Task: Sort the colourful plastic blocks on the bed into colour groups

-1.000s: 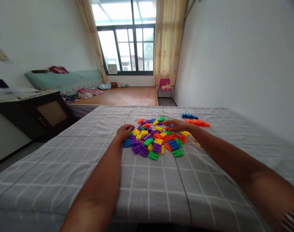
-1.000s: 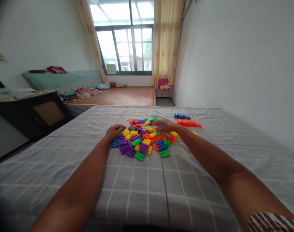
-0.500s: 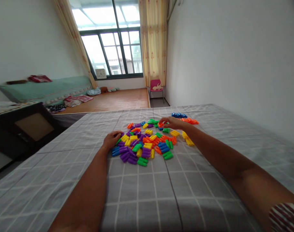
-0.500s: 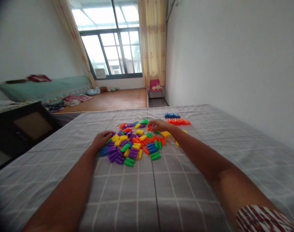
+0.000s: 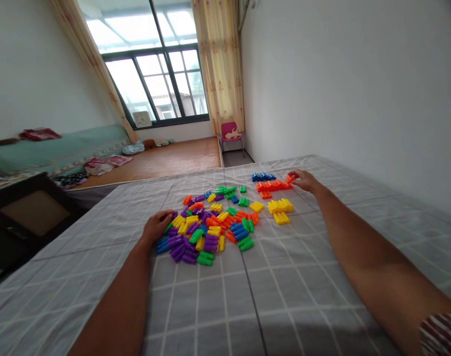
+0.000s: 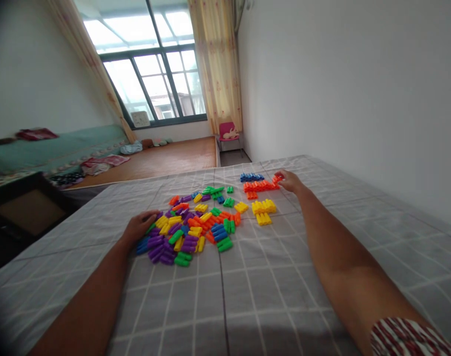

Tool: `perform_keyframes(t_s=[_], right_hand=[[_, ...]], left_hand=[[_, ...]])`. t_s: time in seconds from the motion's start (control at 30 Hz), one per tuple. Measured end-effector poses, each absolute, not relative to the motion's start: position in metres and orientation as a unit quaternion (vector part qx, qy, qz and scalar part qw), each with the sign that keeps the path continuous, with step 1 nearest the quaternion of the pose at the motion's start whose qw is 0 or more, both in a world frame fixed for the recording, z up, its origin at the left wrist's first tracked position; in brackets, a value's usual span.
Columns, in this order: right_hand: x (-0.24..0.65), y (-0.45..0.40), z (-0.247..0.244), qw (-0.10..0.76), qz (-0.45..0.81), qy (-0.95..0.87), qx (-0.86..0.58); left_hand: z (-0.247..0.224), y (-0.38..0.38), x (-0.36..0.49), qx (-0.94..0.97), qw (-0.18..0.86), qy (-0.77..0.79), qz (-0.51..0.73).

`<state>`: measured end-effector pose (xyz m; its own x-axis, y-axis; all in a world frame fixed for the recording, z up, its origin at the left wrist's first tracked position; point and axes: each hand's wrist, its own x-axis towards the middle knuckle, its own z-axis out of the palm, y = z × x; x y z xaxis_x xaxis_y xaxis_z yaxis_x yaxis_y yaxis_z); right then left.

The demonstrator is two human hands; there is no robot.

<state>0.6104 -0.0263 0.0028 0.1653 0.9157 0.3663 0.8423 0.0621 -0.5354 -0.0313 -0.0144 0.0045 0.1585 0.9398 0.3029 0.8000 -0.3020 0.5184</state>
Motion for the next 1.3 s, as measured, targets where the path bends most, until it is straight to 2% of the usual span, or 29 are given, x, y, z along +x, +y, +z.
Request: perform_keyframes(t_s=[0.27, 0.57, 0.8, 0.93, 1.07, 1.17, 1.3], right_hand=[[0.597, -0.03, 0.002, 0.298, 0.075, -0.671, -0.675], [0.593, -0.034, 0.0, 0.321, 0.094, -0.646, -0.686], [0.598, -0.04, 0.006, 0.363, 0.171, -0.652, -0.643], [0.593, -0.043, 0.022, 0.364, 0.089, -0.623, -0.686], [0.552, -0.046, 0.057, 0.375, -0.003, -0.646, -0.665], [0.49, -0.049, 0.079, 0.374, 0.034, -0.717, -0.587], [0.391, -0.046, 0.081, 0.26, 0.106, -0.836, -0.472]], left_hand=[[0.007, -0.018, -0.029, 0.743, 0.125, 0.588, 0.294], [0.005, -0.015, -0.031, 0.75, 0.113, 0.583, 0.292], [0.004, -0.016, -0.03, 0.751, 0.111, 0.581, 0.293], [0.003, -0.015, -0.03, 0.75, 0.104, 0.584, 0.292], [0.0, -0.015, -0.028, 0.75, 0.108, 0.584, 0.293], [0.0, -0.016, -0.026, 0.744, 0.109, 0.591, 0.294], [0.0, -0.018, -0.022, 0.741, 0.107, 0.595, 0.293]])
